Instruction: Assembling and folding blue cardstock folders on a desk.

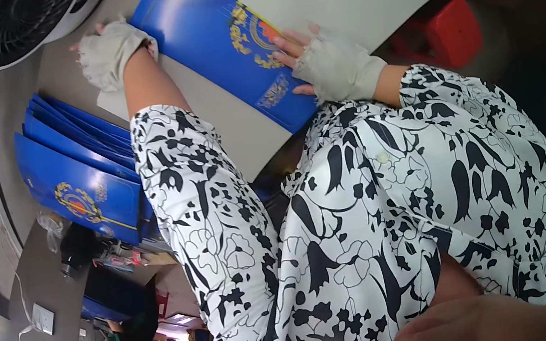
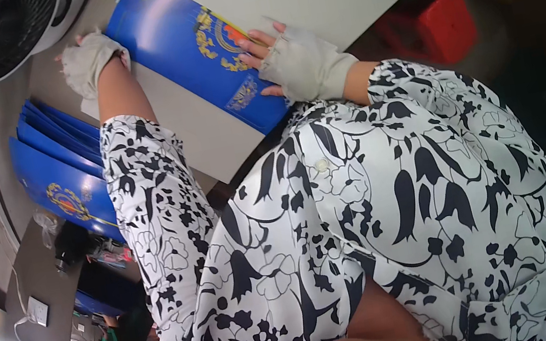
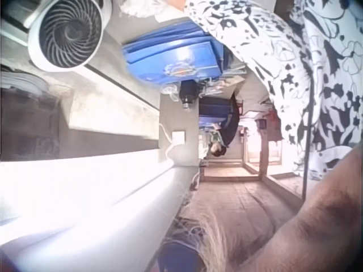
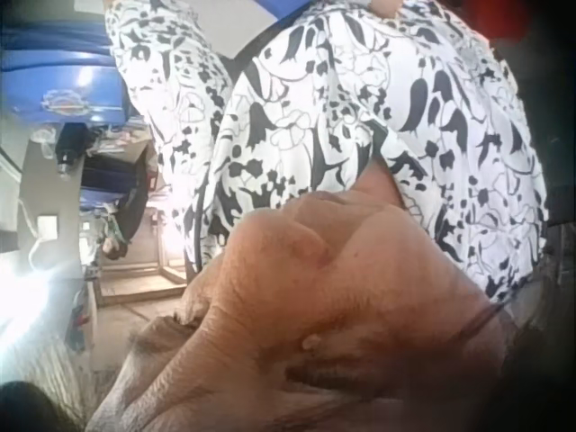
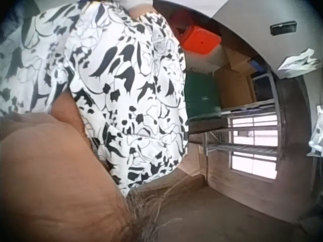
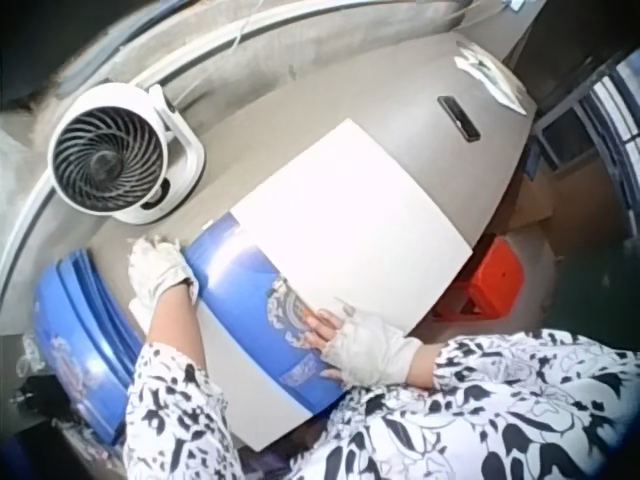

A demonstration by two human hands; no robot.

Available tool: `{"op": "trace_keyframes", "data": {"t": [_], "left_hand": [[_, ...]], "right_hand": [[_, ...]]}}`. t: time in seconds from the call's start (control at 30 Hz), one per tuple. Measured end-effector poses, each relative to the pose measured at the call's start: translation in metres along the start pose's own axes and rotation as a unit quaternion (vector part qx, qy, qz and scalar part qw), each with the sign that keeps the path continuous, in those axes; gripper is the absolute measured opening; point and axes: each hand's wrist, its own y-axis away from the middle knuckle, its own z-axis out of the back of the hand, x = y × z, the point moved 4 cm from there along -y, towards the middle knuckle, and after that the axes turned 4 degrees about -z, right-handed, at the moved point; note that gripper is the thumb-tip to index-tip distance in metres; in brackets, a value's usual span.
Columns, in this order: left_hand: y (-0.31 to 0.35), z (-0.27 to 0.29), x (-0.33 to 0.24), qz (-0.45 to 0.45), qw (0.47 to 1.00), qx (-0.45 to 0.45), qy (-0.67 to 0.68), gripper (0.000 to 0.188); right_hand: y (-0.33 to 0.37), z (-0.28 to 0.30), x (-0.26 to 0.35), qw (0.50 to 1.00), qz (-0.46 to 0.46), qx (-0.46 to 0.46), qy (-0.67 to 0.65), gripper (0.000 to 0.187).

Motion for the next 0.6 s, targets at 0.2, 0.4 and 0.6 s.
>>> {"op": "trace_keyframes", "data": {"t": [0.2, 0.4, 0.6], "left_hand": [[0.026, -0.011, 0.020, -0.094, 0.987, -0.126, -0.041, 0.085], [0.152, 0.009, 0.034, -0.160, 0.987, -0.016, -0.028, 0.069], [0.273, 0.003, 0.061, -0.136, 0.986, 0.055, -0.075, 0.064]], "right_hand": [[-0.023, -0.011, 0.000, 0.998, 0.037, -0.057, 0.007, 0.073], [-0.051, -0.017, -0.001, 0.987, 0.049, -0.121, 0.098, 0.073], [-0.088, -0.029, -0.008, 0.978, 0.084, -0.161, 0.099, 0.072]]}}
